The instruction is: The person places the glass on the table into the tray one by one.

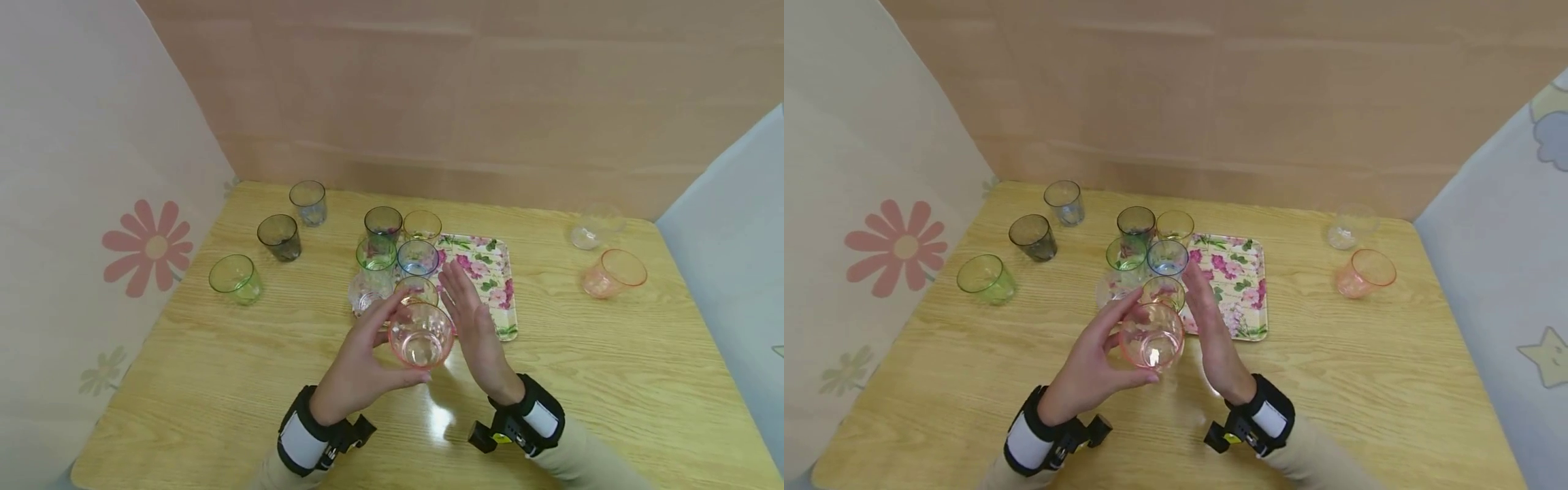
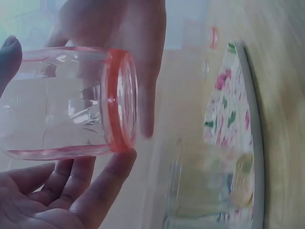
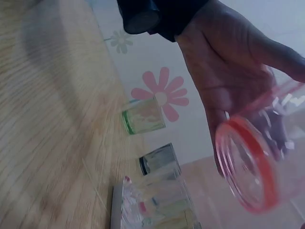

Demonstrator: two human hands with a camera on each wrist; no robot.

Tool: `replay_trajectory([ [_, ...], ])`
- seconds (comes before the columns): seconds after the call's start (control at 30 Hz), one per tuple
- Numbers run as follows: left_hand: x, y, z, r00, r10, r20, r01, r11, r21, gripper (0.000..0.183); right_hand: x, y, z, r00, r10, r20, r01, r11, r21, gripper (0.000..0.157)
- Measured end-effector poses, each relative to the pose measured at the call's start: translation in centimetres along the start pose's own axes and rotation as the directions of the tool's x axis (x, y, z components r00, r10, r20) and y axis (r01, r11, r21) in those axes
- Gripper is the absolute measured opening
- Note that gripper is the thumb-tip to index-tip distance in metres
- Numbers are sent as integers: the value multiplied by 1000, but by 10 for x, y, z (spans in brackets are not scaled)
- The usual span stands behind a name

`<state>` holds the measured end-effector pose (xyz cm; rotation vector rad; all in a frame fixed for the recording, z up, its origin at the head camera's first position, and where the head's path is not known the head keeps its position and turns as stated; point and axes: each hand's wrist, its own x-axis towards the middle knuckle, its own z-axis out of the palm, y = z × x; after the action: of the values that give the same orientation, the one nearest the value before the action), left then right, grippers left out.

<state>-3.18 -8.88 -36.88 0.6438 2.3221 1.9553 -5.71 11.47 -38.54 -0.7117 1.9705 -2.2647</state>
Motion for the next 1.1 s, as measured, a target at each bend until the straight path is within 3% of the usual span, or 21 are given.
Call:
replay_trajectory([
  [0.3, 2, -2, 15, 998, -9, 68, 15, 997, -79, 116, -6, -6, 7, 997, -1, 75, 1, 1000, 4, 76],
  [0.47, 4, -6, 14, 998, 32, 52, -30, 999, -39, 119, -8, -6, 5, 994, 15, 105, -15, 1000, -3, 80],
  [0.6, 5, -9, 9, 1000, 27, 17, -26, 1000, -5, 117, -10, -5, 1, 991, 35, 129, -32, 999, -22, 82],
  [0.87, 6, -11, -8, 997, 4, -81, 2, 997, 76, 89, -20, -1, -4, 972, -10, 235, 13, 1000, -14, 69],
  [1.1, 7, -16, -15, 994, 22, -104, -12, 995, 98, 60, -24, 2, -7, 984, 26, 178, -5, 993, -119, 75],
])
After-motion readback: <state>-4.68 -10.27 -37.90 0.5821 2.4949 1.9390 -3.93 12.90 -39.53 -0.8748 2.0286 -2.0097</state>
